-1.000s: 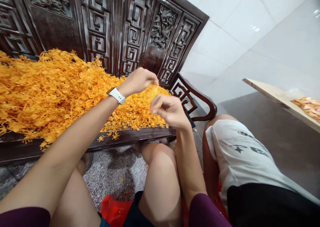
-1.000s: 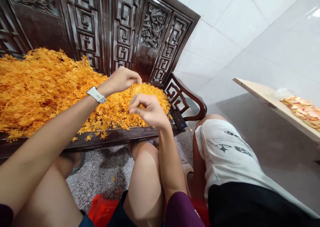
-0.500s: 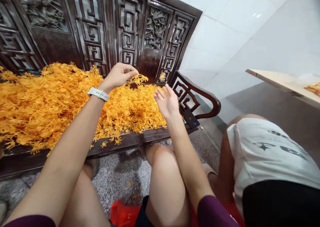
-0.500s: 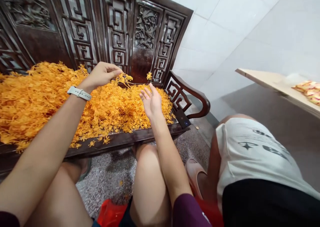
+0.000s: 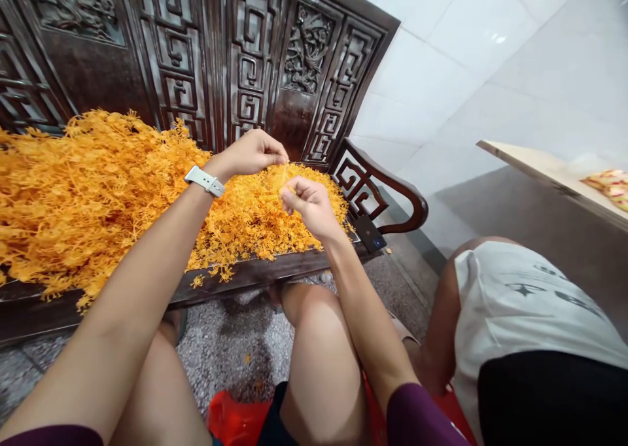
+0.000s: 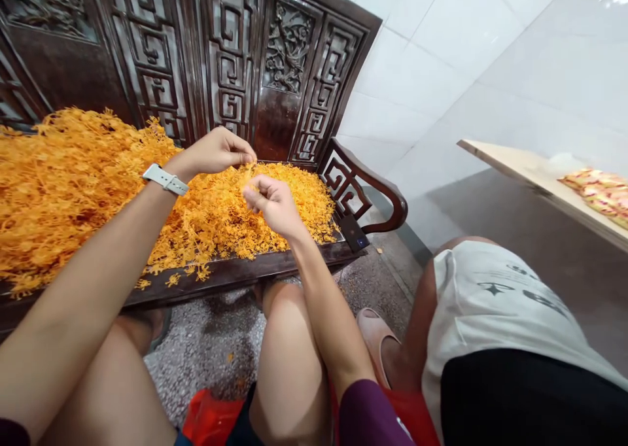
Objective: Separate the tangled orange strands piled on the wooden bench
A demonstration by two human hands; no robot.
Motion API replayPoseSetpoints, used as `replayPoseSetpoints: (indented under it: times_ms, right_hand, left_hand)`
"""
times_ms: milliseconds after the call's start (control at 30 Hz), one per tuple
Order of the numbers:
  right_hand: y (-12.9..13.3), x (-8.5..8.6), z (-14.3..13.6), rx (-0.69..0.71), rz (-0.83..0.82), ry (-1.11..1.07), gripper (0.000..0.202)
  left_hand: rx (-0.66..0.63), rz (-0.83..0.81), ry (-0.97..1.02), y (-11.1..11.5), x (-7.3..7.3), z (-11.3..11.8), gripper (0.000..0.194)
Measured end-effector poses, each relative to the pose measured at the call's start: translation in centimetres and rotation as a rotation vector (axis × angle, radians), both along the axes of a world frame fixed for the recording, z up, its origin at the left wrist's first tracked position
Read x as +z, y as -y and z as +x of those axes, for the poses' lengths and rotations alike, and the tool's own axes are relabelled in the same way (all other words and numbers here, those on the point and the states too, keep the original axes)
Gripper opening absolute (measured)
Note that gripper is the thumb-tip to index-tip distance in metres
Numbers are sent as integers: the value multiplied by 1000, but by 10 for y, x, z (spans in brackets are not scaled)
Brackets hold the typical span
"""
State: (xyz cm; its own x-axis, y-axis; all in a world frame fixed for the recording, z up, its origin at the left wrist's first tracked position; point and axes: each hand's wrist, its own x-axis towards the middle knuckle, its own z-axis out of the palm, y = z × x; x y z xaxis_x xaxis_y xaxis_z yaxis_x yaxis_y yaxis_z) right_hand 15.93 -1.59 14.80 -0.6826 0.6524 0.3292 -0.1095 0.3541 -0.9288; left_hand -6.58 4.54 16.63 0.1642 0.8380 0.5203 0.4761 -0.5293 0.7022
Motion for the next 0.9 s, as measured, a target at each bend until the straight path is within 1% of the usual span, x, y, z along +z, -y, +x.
replayPoseSetpoints:
  times_ms: [33, 100, 133, 167, 200, 233, 267, 333, 367, 400, 433, 467, 533, 600, 633, 700, 767, 833, 900]
  right_hand:
    - [12, 5, 0, 214, -17, 74, 29]
    - [35, 16, -3, 735, -66, 278, 22]
    - [44, 20, -6, 939, -86, 360, 21]
    - [50, 23, -8, 1048, -104, 396, 22]
    - [52, 25, -9, 1050, -121, 373, 23]
    - [49, 25, -10, 946, -146, 291, 24]
    - [42, 23, -9, 766, -181, 177, 27]
    - [20, 17, -6, 319, -259, -79, 36]
    - [8, 13, -4, 116, -302, -180, 41]
    - [-4, 9, -2, -48, -352, -257, 46]
    - [-14, 4, 0, -163, -410, -301, 48]
    - [-21, 0, 1, -233, -472, -321, 47]
    - [-28, -7, 1, -296, -577, -323, 41]
    - [-28, -10, -2, -346, -618, -329, 39]
    - [-28, -11, -4, -378, -615, -345, 41]
    - [-27, -13, -8, -431, -570, -367, 46]
    - [-27, -15, -11, -445, -482, -320, 45]
    - [-28, -19, -12, -434, -363, -233, 43]
    - [-26, -21, -10, -389, -249, -170, 46]
  left_hand:
    - [73, 39, 13, -2, -2, -4, 12]
    - [224, 90, 87, -4, -6, -14, 16]
    - [260, 82, 130, -5, -9, -20, 21]
    - [262, 48, 159, -5, -13, -26, 25]
    - [248, 1, 173, -5, -16, -31, 30]
    - [231, -45, 172, -4, -18, -35, 33]
    - [216, -82, 160, -3, -20, -37, 36]
    - [209, -121, 143, 0, -21, -37, 41]
    - [217, -130, 146, 1, -20, -35, 43]
    - [226, -134, 151, 2, -19, -32, 45]
    - [236, -137, 156, 2, -18, -28, 46]
    - [244, -138, 163, 3, -16, -24, 47]
    - [238, -145, 187, 4, -13, -13, 47]
    - [173, -168, 211, 7, -9, -3, 46]
    - [118, -189, 210, 9, -7, 2, 45]
    - [-11, -222, 158, 15, -2, 10, 43]
    - [-97, -217, 85, 20, 3, 17, 42]
    - [-109, -178, 48, 21, 5, 19, 43]
    - [-60, -122, 45, 18, 2, 16, 41]
